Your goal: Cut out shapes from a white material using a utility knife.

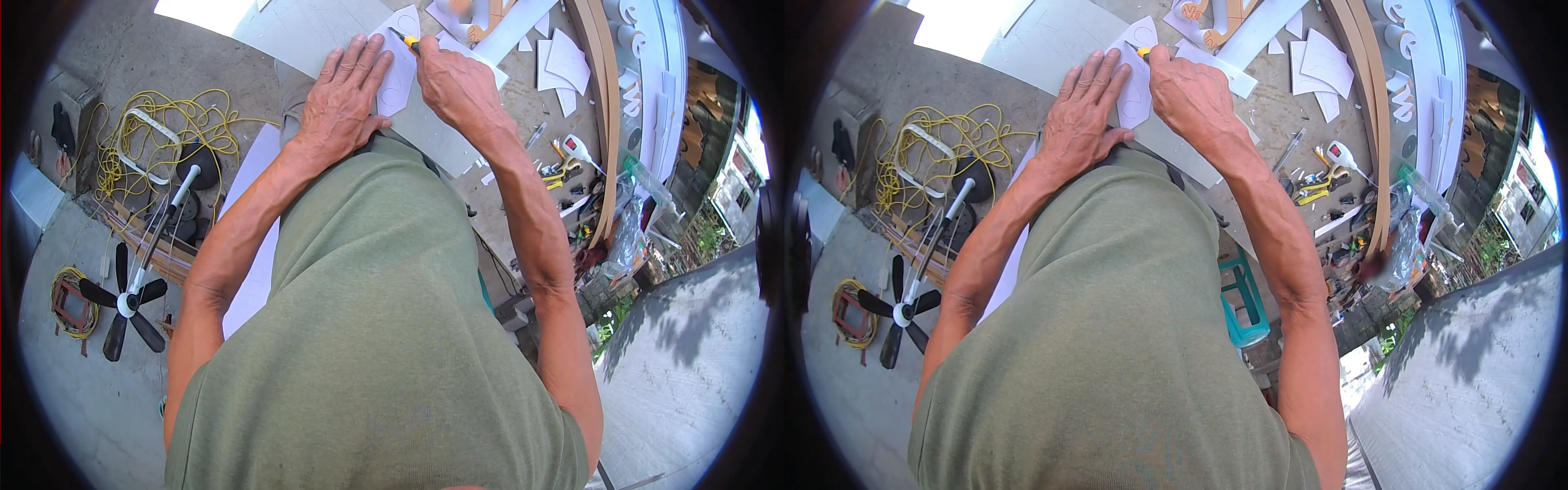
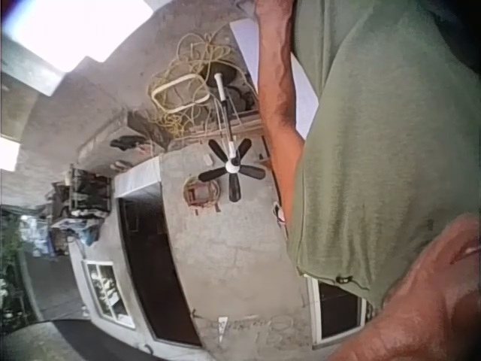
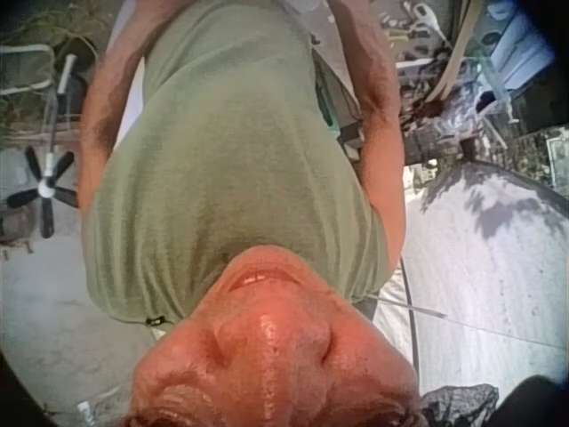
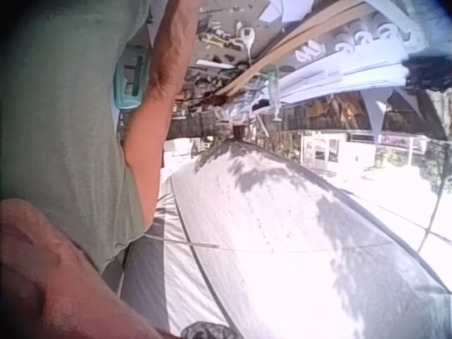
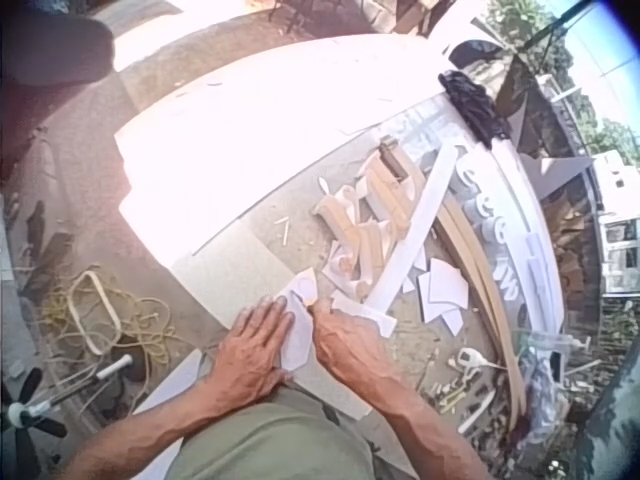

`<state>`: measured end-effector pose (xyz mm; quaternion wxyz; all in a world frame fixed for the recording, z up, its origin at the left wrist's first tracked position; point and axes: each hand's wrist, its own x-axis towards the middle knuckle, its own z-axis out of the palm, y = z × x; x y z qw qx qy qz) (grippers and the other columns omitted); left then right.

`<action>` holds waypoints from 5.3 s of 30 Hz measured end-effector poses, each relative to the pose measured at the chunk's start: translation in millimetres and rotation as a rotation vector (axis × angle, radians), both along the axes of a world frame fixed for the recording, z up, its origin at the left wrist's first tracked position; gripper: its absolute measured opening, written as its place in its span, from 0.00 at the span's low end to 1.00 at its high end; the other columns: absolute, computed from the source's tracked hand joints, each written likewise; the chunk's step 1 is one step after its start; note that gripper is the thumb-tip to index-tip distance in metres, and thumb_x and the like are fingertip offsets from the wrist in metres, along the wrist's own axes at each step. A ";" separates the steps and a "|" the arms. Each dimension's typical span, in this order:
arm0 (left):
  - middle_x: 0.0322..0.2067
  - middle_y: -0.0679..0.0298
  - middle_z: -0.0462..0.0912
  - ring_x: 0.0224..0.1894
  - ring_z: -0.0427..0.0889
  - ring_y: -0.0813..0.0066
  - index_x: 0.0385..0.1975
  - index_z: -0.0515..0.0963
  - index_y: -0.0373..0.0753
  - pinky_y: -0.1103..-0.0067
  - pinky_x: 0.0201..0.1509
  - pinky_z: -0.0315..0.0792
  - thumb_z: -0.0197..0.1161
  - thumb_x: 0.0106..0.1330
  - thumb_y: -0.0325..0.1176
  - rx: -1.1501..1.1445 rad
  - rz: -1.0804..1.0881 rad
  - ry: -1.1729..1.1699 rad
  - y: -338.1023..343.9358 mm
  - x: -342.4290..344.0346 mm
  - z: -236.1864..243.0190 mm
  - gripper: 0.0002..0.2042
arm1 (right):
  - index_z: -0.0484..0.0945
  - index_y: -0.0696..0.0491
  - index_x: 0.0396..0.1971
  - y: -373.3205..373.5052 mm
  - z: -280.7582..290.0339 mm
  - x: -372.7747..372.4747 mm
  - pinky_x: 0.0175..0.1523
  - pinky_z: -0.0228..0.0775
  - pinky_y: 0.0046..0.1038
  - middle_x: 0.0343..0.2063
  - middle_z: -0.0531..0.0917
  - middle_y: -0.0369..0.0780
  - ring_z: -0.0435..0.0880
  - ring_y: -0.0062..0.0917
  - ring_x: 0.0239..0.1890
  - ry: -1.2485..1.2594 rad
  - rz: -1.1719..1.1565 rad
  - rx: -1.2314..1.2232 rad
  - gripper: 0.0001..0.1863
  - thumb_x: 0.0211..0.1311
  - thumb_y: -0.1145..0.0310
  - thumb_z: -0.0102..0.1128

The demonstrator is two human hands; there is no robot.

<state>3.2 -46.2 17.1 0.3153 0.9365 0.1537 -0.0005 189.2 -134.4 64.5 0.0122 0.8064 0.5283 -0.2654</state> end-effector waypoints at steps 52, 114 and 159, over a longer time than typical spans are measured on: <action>0.76 0.48 0.54 0.78 0.51 0.50 0.72 0.60 0.30 0.56 0.80 0.49 0.76 0.52 0.44 0.091 0.034 0.117 -15.0 10.3 1.9 0.48 | 0.68 0.60 0.34 -8.6 19.8 -23.4 0.37 0.75 0.51 0.23 0.84 0.56 0.86 0.54 0.29 0.100 -0.139 -0.160 0.07 0.64 0.72 0.53; 0.36 0.56 0.89 0.41 0.87 0.57 0.46 0.83 0.35 0.67 0.47 0.79 0.68 0.61 0.32 -0.178 0.480 -0.084 33.1 36.6 7.1 0.14 | 0.74 0.55 0.51 -101.5 -5.1 -39.7 0.40 0.73 0.44 0.38 0.80 0.48 0.83 0.46 0.36 -0.394 -0.261 0.478 0.17 0.65 0.69 0.63; 0.31 0.65 0.87 0.34 0.81 0.80 0.45 0.85 0.34 0.79 0.41 0.77 0.69 0.68 0.38 -1.020 0.345 -0.203 9.3 37.1 62.7 0.15 | 0.84 0.60 0.44 -60.0 33.2 -29.5 0.39 0.73 0.24 0.34 0.85 0.36 0.79 0.17 0.34 1.133 -0.848 0.705 0.16 0.68 0.62 0.69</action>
